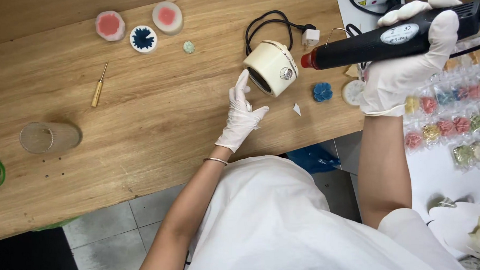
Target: Clean and prepare a small electric melting pot and other studio equipment using a heat gun and wipes.
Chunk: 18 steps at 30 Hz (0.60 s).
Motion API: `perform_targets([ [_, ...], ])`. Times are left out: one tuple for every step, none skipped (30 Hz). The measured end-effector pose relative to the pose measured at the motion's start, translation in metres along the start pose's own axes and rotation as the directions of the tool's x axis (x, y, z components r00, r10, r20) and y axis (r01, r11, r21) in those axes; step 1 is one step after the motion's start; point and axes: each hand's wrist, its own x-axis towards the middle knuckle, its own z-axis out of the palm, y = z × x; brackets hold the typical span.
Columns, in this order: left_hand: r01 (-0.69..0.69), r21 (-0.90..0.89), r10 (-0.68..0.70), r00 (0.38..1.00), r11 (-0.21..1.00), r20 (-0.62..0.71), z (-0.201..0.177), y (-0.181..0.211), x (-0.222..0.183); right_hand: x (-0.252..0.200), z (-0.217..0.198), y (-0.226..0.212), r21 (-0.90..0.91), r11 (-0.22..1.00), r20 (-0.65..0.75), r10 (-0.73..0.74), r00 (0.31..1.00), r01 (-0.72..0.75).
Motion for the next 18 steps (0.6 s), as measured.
perform_targets([
  [0.003, 0.008, -0.003, 1.000, 1.000, 0.006, 0.000, 0.003, -0.004, -0.005, -0.011, 0.004, 0.003, 1.000, -0.010, -0.001, 1.000, 0.001],
  [0.033, -0.008, -0.033, 0.999, 0.999, 0.005, 0.000, 0.007, -0.008, -0.009, -0.021, 0.008, 0.039, 0.999, -0.044, 0.011, 0.999, -0.010],
  [0.065, -0.024, -0.065, 0.998, 0.998, 0.001, -0.001, 0.010, -0.013, -0.015, -0.031, 0.014, 0.078, 0.997, -0.076, 0.028, 0.997, -0.022],
  [0.070, -0.016, -0.070, 0.998, 0.997, 0.003, -0.003, 0.007, -0.016, -0.017, -0.021, 0.015, 0.083, 0.996, -0.085, 0.031, 0.996, -0.024],
  [0.084, -0.018, -0.084, 0.996, 0.996, 0.004, -0.004, 0.004, -0.019, -0.017, -0.011, 0.015, 0.040, 0.999, -0.049, 0.015, 0.999, -0.013],
  [0.097, -0.021, -0.097, 0.995, 0.995, 0.005, -0.005, 0.001, -0.022, -0.018, 0.000, 0.016, -0.004, 1.000, -0.013, 0.001, 1.000, -0.001],
  [0.103, -0.015, -0.103, 0.995, 0.995, 0.004, -0.008, 0.002, -0.026, -0.018, 0.000, 0.020, 0.001, 1.000, -0.018, 0.006, 1.000, -0.006],
  [0.166, -0.045, -0.167, 0.986, 0.985, 0.000, -0.011, 0.003, -0.030, -0.018, 0.000, 0.025, -0.007, 1.000, 0.011, 0.009, 1.000, -0.009],
  [0.229, -0.076, -0.229, 0.973, 0.971, -0.001, -0.014, 0.005, -0.034, -0.018, 0.000, 0.030, -0.015, 1.000, 0.039, 0.012, 0.999, -0.011],
  [0.234, -0.070, -0.235, 0.972, 0.970, -0.004, -0.015, -0.021, -0.039, -0.019, 0.000, 0.033, -0.010, 1.000, 0.034, 0.016, 0.999, -0.016],
  [0.146, 0.055, -0.142, 0.987, 0.988, -0.080, -0.015, -0.047, -0.042, -0.019, 0.000, 0.036, -0.009, 0.999, 0.041, 0.031, 0.999, -0.031],
  [0.064, 0.185, -0.038, 0.989, 0.981, -0.141, -0.016, -0.072, -0.046, -0.019, 0.001, 0.039, -0.008, 0.999, 0.047, 0.046, 0.998, -0.045],
  [0.067, 0.188, -0.040, 0.989, 0.980, -0.144, -0.020, -0.058, -0.048, -0.020, 0.003, 0.041, -0.004, 0.999, 0.047, 0.049, 0.998, -0.049],
  [0.139, -0.009, -0.139, 0.978, 0.990, -0.157, -0.023, -0.043, -0.051, -0.021, 0.005, 0.042, -0.030, 0.998, 0.044, 0.049, 0.998, -0.047],
  [0.203, -0.208, -0.237, 0.960, 0.957, -0.150, -0.027, -0.029, -0.054, -0.021, 0.008, 0.044, -0.056, 0.997, 0.043, 0.050, 0.998, -0.047],
  [0.205, -0.207, -0.239, 0.958, 0.957, -0.155, -0.028, -0.027, -0.055, -0.021, 0.009, 0.044, -0.053, 0.997, 0.044, 0.054, 0.998, -0.052],
  [0.230, -0.268, -0.284, 0.941, 0.936, -0.184, -0.030, -0.026, -0.057, -0.022, 0.010, 0.045, -0.062, 0.997, 0.057, 0.053, 0.997, -0.049],
  [0.251, -0.329, -0.329, 0.921, 0.910, -0.210, -0.031, -0.025, -0.058, -0.022, 0.012, 0.045, -0.072, 0.996, 0.070, 0.052, 0.996, -0.047],
])
